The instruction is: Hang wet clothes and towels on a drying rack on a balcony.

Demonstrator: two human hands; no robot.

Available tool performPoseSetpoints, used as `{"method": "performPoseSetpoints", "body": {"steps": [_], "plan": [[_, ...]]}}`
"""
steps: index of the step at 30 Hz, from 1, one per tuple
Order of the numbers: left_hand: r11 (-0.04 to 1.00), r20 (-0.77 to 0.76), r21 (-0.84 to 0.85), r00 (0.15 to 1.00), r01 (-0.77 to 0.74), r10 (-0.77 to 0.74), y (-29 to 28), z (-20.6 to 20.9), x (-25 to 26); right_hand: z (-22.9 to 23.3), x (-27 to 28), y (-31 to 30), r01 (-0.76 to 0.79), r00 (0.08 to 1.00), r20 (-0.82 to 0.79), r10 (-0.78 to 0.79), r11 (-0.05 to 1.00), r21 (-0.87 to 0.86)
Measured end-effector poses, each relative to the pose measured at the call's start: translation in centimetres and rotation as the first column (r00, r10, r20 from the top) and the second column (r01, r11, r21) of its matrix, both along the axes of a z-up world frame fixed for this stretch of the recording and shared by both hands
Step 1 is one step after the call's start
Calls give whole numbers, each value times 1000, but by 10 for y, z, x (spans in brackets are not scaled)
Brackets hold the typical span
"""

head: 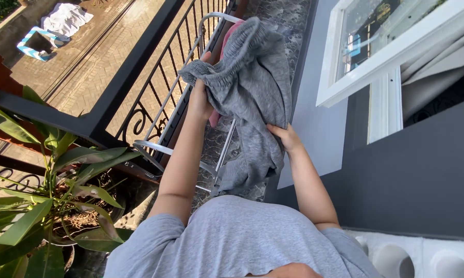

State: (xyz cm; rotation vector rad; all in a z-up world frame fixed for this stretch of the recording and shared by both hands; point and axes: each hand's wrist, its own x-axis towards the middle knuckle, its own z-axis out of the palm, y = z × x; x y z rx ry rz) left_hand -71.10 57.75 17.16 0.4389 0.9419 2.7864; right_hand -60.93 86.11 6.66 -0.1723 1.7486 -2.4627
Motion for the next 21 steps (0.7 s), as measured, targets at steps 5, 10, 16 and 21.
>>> {"method": "performPoseSetpoints", "body": {"steps": [5, 10, 16, 21], "plan": [[935, 251, -303, 962, 183, -107, -11, -89, -36, 92, -16, -31, 94, 993, -54, -107, 974, -206], [834, 375, -434, 910, 342, -178, -10, -121, -6, 113, -51, -55, -215, 947, -306, 103, 908, -360], [971, 349, -72, 918, 229, -190, -2, -97, 28, 119, -89, -88, -143, 900, -371, 229, 959, 245], [956, 349, 290, 936, -54, -53, 16, -72, 37, 116, -111, -96, 63, 997, -73, 4, 454, 889]]}}
